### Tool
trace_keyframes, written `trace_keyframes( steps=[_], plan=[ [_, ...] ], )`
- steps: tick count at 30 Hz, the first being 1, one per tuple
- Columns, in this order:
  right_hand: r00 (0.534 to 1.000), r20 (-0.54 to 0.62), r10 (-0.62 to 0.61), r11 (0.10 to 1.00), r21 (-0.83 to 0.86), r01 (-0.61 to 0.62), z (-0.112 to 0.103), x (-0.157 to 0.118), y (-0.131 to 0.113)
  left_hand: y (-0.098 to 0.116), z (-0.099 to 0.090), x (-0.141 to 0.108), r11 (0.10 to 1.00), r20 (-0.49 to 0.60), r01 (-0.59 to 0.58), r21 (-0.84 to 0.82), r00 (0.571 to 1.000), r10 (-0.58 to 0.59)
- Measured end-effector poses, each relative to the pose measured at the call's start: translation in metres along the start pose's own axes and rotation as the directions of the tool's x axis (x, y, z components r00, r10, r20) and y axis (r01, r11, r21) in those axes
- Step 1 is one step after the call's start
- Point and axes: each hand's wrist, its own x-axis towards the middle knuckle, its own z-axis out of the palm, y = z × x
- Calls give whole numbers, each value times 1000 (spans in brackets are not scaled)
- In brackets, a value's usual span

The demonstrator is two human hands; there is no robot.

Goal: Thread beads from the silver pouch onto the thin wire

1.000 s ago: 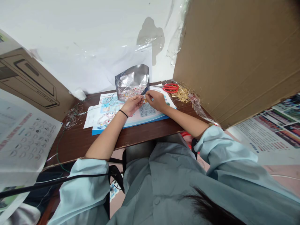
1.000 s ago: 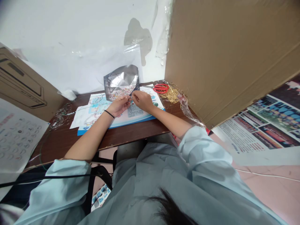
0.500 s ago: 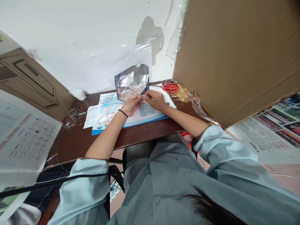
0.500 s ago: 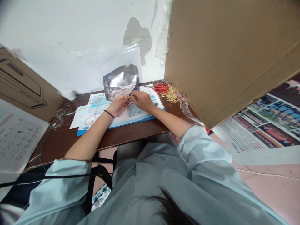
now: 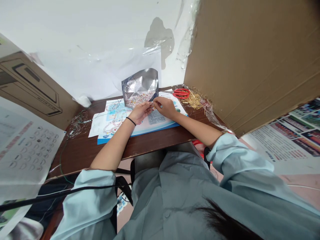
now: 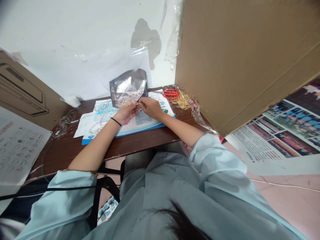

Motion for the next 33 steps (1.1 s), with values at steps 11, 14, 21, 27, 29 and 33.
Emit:
trace_keyframes(
  steps=[11, 14, 21, 27, 29, 33],
  plan=[
    [999, 41, 3, 998, 62, -6, 1, 0, 0, -1, 2, 0, 1000, 4, -10, 28, 1000, 10],
    [998, 60, 17, 995, 99, -23, 2, -1, 1, -2, 3, 0, 999, 3, -24, 48, 1000, 24],
    [997, 70, -16, 995, 96, 10, -1, -1, 0, 3, 6, -4, 994, 11, -48, 96, 999, 47],
    [999, 6, 49, 997, 64, -49, 0, 0, 2, 18, 0, -5, 986, -105, -161, -46, 982, 156],
    [997, -16, 75, 994, 75, -73, 0, 0, 4, 23, -2, -5, 966, -149, -224, -127, 968, 204],
    [993, -41, 107, 990, 92, -102, 0, 0, 5, 31, -8, -4, 929, -234, -277, -246, 947, 220]
  ],
)
